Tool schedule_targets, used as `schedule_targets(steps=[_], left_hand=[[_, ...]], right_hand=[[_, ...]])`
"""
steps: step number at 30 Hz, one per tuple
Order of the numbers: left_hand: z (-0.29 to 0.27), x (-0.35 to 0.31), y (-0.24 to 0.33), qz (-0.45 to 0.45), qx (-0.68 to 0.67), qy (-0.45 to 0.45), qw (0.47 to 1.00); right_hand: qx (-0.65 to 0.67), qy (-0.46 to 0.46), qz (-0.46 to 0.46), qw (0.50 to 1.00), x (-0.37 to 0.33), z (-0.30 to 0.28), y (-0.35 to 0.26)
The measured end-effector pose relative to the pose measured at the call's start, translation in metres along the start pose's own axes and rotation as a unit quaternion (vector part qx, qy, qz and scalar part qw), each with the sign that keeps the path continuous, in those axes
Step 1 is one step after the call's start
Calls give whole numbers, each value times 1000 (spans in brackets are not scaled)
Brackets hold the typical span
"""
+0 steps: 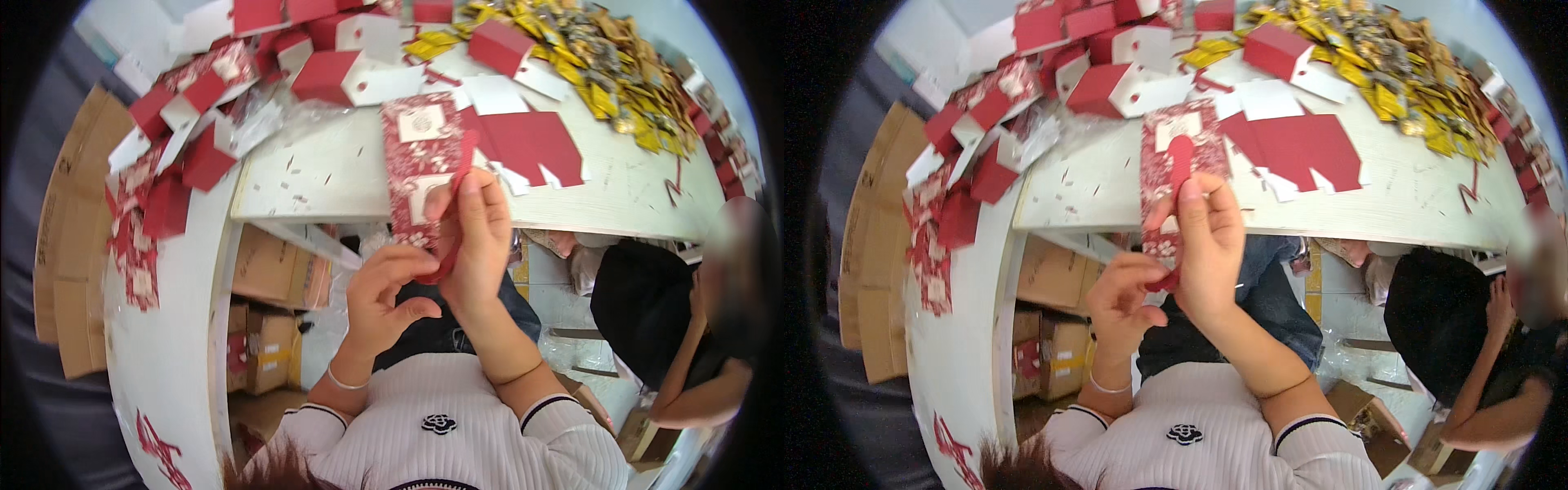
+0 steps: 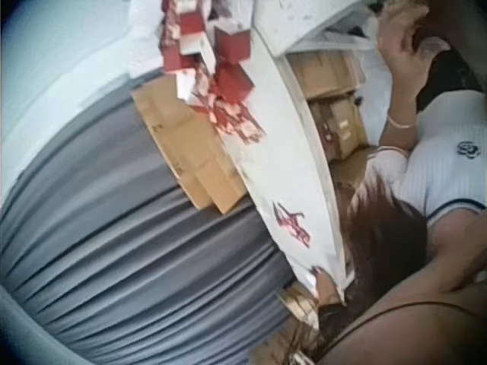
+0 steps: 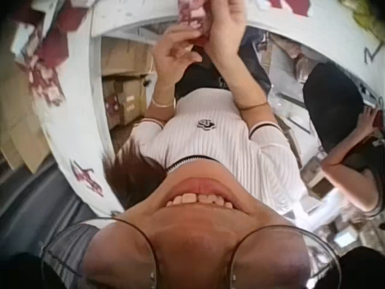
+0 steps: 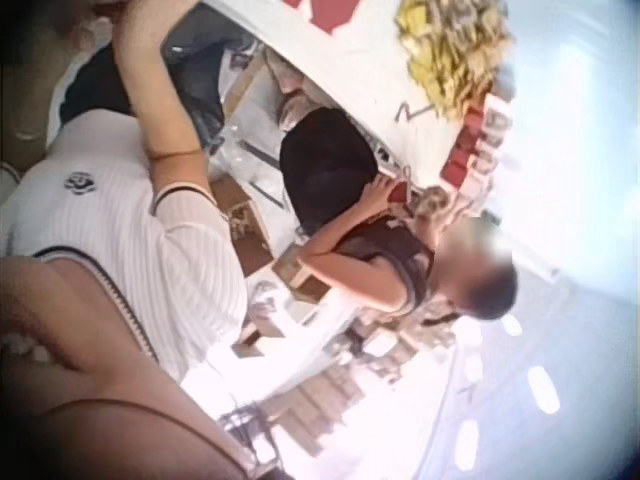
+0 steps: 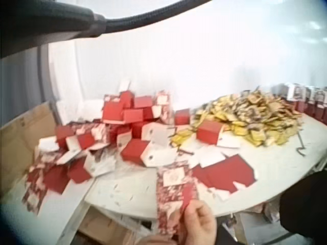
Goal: The person folds red paper sheets into small rectangular boxes and inserts them into decorative patterned sleeves. The person repeatedly picks up red paper, folds it into a box shape, and places it into a sleeve, then sets the completed unit aside.
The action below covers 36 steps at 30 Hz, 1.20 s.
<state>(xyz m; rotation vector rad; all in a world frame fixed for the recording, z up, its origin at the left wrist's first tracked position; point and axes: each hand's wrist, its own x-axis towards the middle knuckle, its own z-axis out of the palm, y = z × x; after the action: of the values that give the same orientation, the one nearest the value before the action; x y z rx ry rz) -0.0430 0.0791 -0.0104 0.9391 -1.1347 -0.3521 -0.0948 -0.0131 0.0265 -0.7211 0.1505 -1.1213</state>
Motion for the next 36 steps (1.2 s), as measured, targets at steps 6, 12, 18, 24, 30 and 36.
schedule_targets(steps=[6,12,18,24,30,36], left_hand=[[-10,8,-5,-83,-50,151,984],[0,15,-7,-123,-26,238,963],[1,22,-5,-225,-28,179,957],[-3,19,-5,-51,215,51,974],[5,15,-2,-62,135,9,989],[1,13,-1,-90,126,8,988]], right_hand=[[94,-69,70,991,6,-19,-14],[-198,-38,-165,966,5,-43,-9],[-210,-265,-117,934,13,-62,-24],[-360,-304,-69,879,9,-62,-40],[-276,-323,-179,887,9,-69,-34],[-351,-307,-104,878,4,-65,-37]])
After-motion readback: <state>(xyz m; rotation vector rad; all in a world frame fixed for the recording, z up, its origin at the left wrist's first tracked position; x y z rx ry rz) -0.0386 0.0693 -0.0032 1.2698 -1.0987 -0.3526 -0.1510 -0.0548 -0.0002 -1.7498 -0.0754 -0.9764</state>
